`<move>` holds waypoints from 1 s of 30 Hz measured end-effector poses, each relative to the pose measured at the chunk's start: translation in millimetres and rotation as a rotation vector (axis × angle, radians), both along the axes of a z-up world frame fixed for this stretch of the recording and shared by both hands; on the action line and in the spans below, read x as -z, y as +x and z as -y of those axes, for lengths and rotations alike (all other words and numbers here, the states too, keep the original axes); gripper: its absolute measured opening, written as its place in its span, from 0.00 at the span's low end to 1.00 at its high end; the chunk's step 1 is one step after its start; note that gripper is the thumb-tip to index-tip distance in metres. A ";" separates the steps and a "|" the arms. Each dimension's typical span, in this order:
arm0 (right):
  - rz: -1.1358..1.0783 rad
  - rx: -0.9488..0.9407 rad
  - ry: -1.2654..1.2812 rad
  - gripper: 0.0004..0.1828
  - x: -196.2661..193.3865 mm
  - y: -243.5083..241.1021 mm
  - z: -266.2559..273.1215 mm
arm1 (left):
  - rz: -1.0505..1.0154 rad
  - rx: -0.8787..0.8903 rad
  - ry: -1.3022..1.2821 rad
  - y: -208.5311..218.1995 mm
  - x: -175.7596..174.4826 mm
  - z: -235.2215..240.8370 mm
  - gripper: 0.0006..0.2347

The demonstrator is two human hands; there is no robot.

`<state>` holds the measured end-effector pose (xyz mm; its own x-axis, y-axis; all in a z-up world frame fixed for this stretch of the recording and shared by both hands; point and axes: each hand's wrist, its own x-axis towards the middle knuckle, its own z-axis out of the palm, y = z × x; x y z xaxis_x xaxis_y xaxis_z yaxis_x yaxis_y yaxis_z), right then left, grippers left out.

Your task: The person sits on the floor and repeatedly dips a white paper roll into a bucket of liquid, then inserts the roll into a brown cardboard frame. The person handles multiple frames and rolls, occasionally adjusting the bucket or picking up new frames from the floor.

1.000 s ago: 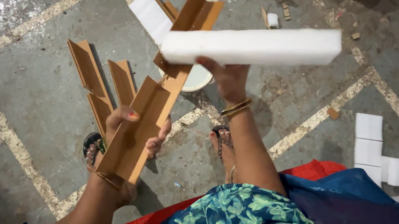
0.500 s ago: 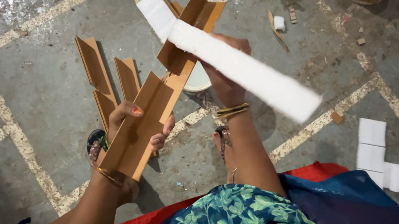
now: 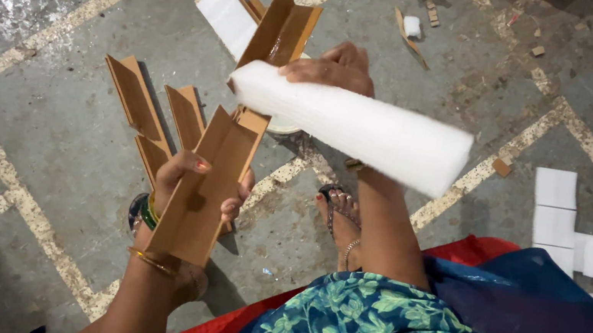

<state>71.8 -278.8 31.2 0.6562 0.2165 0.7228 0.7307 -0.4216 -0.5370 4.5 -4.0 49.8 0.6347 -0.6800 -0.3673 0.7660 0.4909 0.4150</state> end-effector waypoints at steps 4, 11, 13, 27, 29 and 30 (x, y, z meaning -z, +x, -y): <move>0.110 0.273 -0.129 0.10 8.0 8.1 23.2 | 0.294 0.091 0.118 6.1 -9.0 9.7 0.37; -0.151 0.715 0.235 0.15 22.3 5.3 72.6 | 0.424 0.257 0.288 0.9 -16.7 26.7 0.44; -0.332 0.511 0.514 0.20 17.1 1.6 76.9 | 0.422 0.261 0.309 1.8 -15.4 28.0 0.43; -0.115 0.563 0.113 0.21 19.4 18.5 39.8 | 0.430 0.291 0.372 -9.2 -26.4 35.4 0.44; -0.283 0.568 0.309 0.23 25.5 20.9 51.8 | 0.460 0.349 0.426 -9.7 -28.0 31.9 0.46; -0.327 0.593 0.288 0.21 28.7 21.5 58.4 | 0.472 0.378 0.452 -10.3 -27.2 29.4 0.46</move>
